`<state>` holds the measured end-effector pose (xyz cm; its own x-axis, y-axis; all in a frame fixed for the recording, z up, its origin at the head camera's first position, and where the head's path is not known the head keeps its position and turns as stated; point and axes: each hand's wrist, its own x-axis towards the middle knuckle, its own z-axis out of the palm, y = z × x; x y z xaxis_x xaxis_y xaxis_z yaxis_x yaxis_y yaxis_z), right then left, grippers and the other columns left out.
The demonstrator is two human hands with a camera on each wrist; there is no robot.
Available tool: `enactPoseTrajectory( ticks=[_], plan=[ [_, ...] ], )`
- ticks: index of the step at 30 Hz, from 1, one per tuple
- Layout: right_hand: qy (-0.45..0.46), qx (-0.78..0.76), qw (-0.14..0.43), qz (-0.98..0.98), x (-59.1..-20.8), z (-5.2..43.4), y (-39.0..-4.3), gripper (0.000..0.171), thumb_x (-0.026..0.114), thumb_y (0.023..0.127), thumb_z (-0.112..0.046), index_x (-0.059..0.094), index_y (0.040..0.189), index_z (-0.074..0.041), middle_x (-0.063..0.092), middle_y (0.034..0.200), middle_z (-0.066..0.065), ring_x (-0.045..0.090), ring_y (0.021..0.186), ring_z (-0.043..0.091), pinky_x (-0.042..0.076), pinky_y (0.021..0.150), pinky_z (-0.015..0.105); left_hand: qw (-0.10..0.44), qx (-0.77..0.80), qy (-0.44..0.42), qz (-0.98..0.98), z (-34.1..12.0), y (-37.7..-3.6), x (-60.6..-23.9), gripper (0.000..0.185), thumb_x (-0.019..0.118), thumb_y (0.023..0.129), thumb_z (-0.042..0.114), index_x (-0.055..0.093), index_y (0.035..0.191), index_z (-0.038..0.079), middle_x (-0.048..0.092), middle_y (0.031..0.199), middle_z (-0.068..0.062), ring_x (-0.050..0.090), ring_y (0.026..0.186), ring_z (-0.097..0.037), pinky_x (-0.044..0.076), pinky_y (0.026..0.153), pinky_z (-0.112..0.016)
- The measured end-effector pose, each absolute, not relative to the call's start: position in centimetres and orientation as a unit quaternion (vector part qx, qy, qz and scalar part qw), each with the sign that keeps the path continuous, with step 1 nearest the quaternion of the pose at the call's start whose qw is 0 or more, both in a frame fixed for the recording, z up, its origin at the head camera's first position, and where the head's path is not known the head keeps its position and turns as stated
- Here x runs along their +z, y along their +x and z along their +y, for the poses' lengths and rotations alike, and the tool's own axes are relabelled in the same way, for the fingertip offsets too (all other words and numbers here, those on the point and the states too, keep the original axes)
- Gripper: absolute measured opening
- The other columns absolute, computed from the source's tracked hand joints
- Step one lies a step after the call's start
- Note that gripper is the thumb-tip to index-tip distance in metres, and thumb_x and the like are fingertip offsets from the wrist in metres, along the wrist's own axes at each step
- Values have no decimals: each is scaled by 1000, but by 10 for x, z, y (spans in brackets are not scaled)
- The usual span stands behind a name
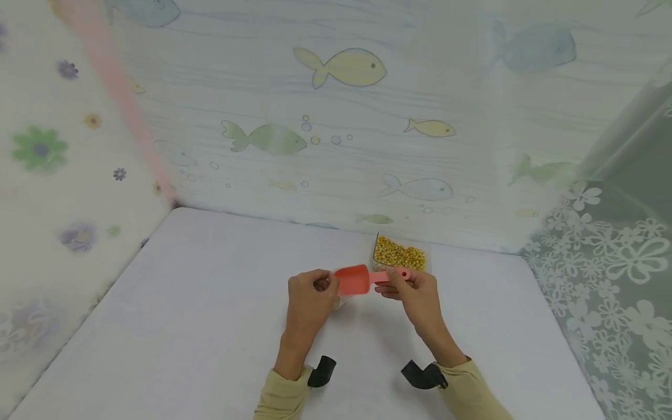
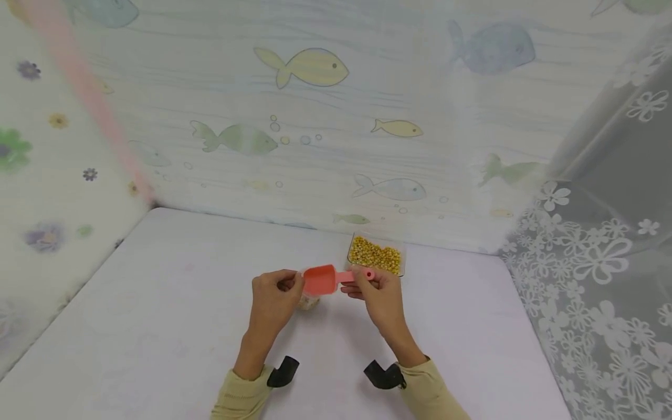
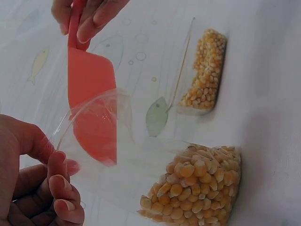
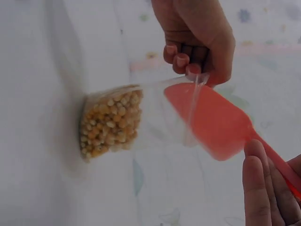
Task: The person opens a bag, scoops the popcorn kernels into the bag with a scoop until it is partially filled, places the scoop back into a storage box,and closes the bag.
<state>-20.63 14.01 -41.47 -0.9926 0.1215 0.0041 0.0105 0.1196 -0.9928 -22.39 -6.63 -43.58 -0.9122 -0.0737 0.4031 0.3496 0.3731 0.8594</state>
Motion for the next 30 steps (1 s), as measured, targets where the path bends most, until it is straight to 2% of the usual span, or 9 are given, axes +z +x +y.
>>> enactPoseTrajectory(
  ticks=[5, 8, 11, 13, 16, 19, 26, 28, 30],
  plan=[
    [-93, 716, 48, -690, -423, 158, -203, 28, 56, 104, -13, 64, 109, 14, 78, 85, 6, 77, 78, 17, 61, 76, 31, 199, -559, -94, -800, -67, -225, -434, 12, 67, 85, -3, 73, 75, -3, 58, 57, -2, 50, 51, -10, 46, 50, -23],
    [-117, 750, 56, -648, -422, 172, -201, 23, 55, 106, -16, 70, 103, 1, 78, 82, 0, 77, 79, 15, 60, 76, 29, 205, -554, -95, -801, -67, -226, -434, 13, 67, 85, -4, 73, 74, -3, 58, 57, -2, 51, 51, -10, 47, 50, -23],
    [-122, 779, 68, -612, -417, 189, -200, 25, 55, 106, -20, 74, 93, -12, 78, 84, -1, 77, 80, 12, 60, 77, 26, 207, -551, -93, -803, -67, -226, -434, 13, 67, 85, -4, 73, 74, -3, 58, 57, -3, 51, 51, -10, 47, 50, -23],
    [-123, 791, 80, -594, -412, 200, -203, 27, 54, 106, -22, 76, 91, -15, 78, 86, 0, 76, 80, 11, 59, 78, 24, 209, -550, -92, -803, -67, -226, -435, 13, 67, 85, -4, 74, 74, -3, 59, 58, -2, 51, 50, -9, 48, 50, -23],
    [-140, 786, 116, -591, -408, 215, -211, 25, 56, 105, -21, 75, 92, -12, 78, 86, 0, 76, 79, 11, 59, 77, 24, 212, -551, -94, -802, -67, -226, -435, 13, 67, 85, -4, 74, 74, -2, 59, 57, -2, 51, 50, -9, 48, 50, -23],
    [-163, 752, 154, -620, -407, 226, -222, 22, 60, 103, -22, 72, 98, -5, 78, 83, -2, 76, 77, 10, 59, 75, 24, 211, -552, -95, -801, -68, -226, -435, 14, 67, 85, -4, 74, 74, -2, 59, 57, -2, 51, 51, -8, 48, 51, -23],
    [-169, 638, 195, -726, -417, 242, -242, 37, 61, 102, -22, 65, 115, 13, 73, 74, -13, 74, 70, 3, 58, 69, 20, 195, -558, -83, -802, -67, -223, -434, 14, 67, 86, -3, 75, 75, 0, 59, 58, 0, 51, 51, -8, 48, 51, -23],
    [-154, 604, 210, -753, -419, 242, -245, 38, 61, 102, -21, 66, 113, 15, 74, 76, -9, 73, 69, 1, 58, 68, 19, 195, -560, -83, -801, -67, -223, -434, 15, 67, 86, -3, 75, 74, 0, 58, 57, 0, 51, 51, -8, 47, 51, -23],
    [-133, 575, 227, -775, -421, 241, -248, 36, 61, 102, -19, 68, 110, 15, 76, 80, 4, 72, 67, -1, 57, 66, 18, 197, -560, -86, -800, -67, -223, -434, 15, 67, 86, -3, 74, 73, 0, 58, 57, 0, 51, 50, -8, 48, 50, -23]
  ],
)
